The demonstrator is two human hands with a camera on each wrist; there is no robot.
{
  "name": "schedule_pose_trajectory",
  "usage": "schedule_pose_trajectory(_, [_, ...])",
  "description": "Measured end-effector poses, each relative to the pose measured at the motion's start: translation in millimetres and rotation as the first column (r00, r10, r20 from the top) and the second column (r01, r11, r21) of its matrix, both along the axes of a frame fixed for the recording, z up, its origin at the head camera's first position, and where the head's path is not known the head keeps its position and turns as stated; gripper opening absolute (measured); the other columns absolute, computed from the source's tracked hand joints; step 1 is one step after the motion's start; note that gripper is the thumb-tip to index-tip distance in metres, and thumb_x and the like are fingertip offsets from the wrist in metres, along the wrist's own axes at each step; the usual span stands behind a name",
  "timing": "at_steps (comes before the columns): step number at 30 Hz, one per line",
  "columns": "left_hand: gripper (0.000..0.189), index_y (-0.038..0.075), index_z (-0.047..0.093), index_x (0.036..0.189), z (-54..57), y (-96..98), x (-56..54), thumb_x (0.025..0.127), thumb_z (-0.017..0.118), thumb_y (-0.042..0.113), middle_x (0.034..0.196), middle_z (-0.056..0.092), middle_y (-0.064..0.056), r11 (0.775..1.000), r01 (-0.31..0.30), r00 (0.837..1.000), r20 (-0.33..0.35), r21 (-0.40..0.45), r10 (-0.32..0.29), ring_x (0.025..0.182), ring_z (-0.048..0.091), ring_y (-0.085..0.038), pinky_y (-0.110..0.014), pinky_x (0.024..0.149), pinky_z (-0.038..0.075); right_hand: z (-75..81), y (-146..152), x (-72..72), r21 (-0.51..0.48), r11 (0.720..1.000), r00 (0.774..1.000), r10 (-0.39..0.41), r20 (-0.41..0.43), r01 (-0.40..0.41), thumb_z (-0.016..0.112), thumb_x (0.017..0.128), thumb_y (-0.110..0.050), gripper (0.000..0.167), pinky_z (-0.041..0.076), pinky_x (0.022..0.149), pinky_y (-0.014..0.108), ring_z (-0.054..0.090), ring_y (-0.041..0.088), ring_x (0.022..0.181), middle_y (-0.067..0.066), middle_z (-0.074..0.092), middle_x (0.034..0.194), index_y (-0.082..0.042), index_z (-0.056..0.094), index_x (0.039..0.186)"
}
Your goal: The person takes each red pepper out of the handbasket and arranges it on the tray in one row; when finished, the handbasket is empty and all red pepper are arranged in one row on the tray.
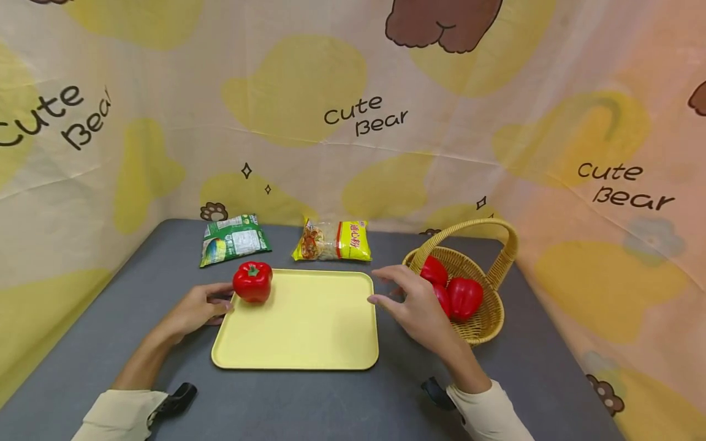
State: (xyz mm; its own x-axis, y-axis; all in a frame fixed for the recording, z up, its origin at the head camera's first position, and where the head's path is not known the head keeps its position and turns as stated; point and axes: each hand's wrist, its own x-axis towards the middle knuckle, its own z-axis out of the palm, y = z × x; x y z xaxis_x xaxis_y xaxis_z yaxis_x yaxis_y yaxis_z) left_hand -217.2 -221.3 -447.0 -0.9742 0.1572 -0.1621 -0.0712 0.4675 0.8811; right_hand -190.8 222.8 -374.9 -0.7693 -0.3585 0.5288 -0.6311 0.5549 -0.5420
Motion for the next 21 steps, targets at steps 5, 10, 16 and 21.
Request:
schedule_pose_trajectory(5, [0.057,-0.011,0.044,0.154,-0.2,0.2,-0.1,0.102,0.064,0.001,0.145,0.055,-0.033,1.0,0.004,1.0,0.002,0.009,-0.004,0.115,0.07,-0.032,-0.04,0.085,0.066,-2.9,32.0,6.7,-0.029,0.999,0.996,-0.035,-0.079,0.033,0.093,0.077,-0.002,0.048,0.063,0.076,0.025,0.07,0.014,0.084,0.004,0.075,0.111,-0.011,0.076,0.121])
schedule_pose_trajectory(10, [0.057,-0.011,0.045,0.154,-1.6,-0.1,-0.6,0.102,0.064,0.001,0.146,0.055,-0.033,1.0,0.003,1.0,0.001,0.01,-0.003,0.115,0.07,-0.032,-0.04,0.085,0.065,-6.6,54.7,9.7,-0.047,0.992,0.99,-0.118,-0.071,0.115,0.092,0.076,0.002,0.046,0.06,0.075,0.017,0.069,0.008,0.084,0.008,0.075,0.107,-0.007,0.077,0.119])
schedule_pose_trajectory(16, [0.056,-0.01,0.046,0.154,-0.8,1.2,0.1,0.103,0.063,0.004,0.147,0.055,-0.032,1.0,-0.002,1.0,0.011,-0.002,0.002,0.117,0.07,-0.032,-0.039,0.086,0.065,-11.8,73.3,10.7,-0.016,0.973,0.972,-0.231,0.046,0.231,0.09,0.084,-0.007,0.045,0.056,0.075,0.01,0.07,0.014,0.09,0.012,0.075,0.114,-0.004,0.074,0.126])
schedule_pose_trajectory(21, [0.056,-0.009,0.046,0.154,-0.7,1.4,-0.5,0.103,0.063,0.003,0.147,0.055,-0.031,1.0,-0.007,1.0,0.013,-0.003,0.007,0.116,0.069,-0.031,-0.038,0.086,0.065,-14.9,81.0,7.6,0.036,0.961,0.953,-0.276,0.127,0.273,0.087,0.089,-0.017,0.049,0.056,0.079,0.012,0.07,0.023,0.1,0.014,0.073,0.12,-0.003,0.07,0.132])
